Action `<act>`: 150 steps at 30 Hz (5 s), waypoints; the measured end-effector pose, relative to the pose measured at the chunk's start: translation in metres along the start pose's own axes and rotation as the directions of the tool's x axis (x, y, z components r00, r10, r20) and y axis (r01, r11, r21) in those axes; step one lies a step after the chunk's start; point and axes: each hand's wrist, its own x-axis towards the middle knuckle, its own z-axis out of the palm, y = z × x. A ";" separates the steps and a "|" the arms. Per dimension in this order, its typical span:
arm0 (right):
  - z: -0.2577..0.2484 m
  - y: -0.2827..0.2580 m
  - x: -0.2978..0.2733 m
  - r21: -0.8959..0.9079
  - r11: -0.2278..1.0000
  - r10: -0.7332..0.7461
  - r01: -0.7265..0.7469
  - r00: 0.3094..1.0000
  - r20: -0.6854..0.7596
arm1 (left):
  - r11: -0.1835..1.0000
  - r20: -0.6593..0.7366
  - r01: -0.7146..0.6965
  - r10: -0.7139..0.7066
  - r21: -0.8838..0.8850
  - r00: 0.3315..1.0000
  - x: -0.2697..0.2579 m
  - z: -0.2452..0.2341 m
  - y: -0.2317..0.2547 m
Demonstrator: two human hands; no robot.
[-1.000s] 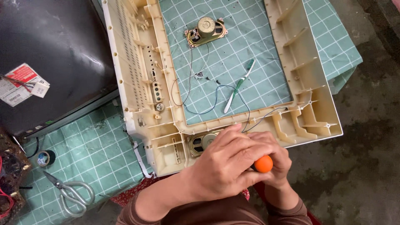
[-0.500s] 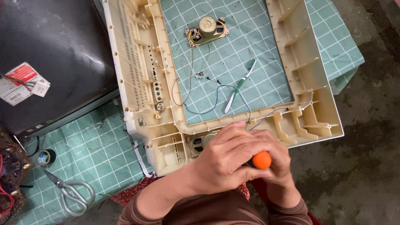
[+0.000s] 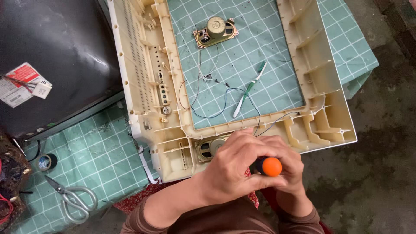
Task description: The person uses a screwdriver to tighten screws on a small motor or speaker component inside a beige plastic casing. They manipulate wires and adjust the component's position within the housing.
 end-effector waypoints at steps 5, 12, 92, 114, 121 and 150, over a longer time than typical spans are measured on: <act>-0.009 -0.013 0.022 0.068 0.998 -0.017 0.004 0.983 0.183 | 0.996 0.010 -0.085 0.085 0.019 0.996 0.006 0.003 0.001; -0.002 -0.015 0.018 0.037 0.999 0.011 -0.015 0.994 0.107 | 0.982 0.228 -0.066 0.107 -0.179 0.968 0.004 -0.010 -0.017; 0.008 0.030 -0.073 0.736 0.661 0.323 0.150 0.828 -0.459 | 0.292 -0.211 0.035 -0.764 -0.956 0.609 -0.179 -0.059 -0.053; 0.056 0.013 -0.088 0.487 0.869 0.158 0.090 0.881 -0.445 | 0.166 -0.194 -0.103 -0.789 -0.981 0.582 -0.231 -0.053 -0.033; 0.057 0.003 -0.082 0.555 0.824 0.168 0.118 0.883 -0.437 | 0.156 -0.191 -0.111 -0.791 -0.982 0.581 -0.231 -0.047 -0.033; 0.041 0.035 -0.103 0.487 0.859 0.103 0.157 0.879 -0.465 | 0.171 -0.198 -0.101 -0.807 -0.980 0.556 -0.227 -0.033 -0.036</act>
